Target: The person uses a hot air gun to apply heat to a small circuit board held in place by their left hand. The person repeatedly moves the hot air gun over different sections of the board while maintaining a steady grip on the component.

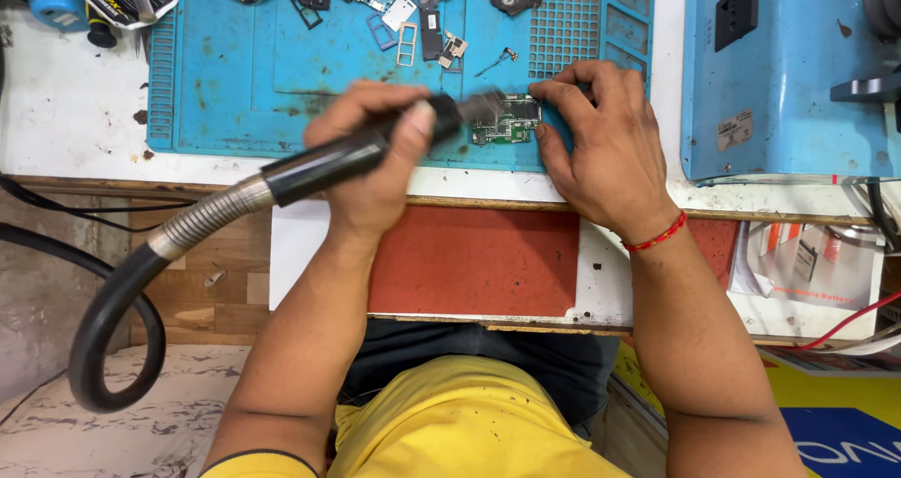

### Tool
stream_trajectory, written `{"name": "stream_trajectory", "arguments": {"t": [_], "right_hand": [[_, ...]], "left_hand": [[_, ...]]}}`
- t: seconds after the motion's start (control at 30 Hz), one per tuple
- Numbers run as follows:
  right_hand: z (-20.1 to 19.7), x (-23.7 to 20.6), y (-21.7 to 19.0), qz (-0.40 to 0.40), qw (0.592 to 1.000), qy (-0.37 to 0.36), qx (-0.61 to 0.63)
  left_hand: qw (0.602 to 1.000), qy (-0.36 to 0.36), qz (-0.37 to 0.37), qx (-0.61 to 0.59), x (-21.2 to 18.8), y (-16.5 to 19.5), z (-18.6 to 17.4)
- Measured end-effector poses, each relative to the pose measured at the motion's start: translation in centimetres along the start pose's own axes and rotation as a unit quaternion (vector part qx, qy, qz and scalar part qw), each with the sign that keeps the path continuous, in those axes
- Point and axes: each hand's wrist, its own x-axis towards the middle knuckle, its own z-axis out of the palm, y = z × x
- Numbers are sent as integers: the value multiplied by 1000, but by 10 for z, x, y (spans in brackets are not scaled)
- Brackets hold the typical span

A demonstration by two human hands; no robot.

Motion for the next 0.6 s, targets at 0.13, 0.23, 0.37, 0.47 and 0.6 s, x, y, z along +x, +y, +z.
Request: {"name": "stream_trajectory", "arguments": {"t": [0.13, 0.23, 0.37, 0.47, 0.6], "right_hand": [[0, 1, 0, 4, 1000, -4, 5], [0, 1, 0, 12, 1000, -10, 4], [-1, 1, 0, 6, 1000, -4, 1], [0, 1, 0, 6, 1000, -4, 4], [-2, 1, 2, 21, 1000, 1, 7]], "left_hand": [[1000, -6, -19, -4, 1, 3, 0], [999, 23, -23, -7, 1, 3, 1], [997, -68, -7, -19, 2, 2, 1], [995, 63, -57, -50, 1, 2, 2], [1000, -27, 0, 2, 2, 2, -1]]}}
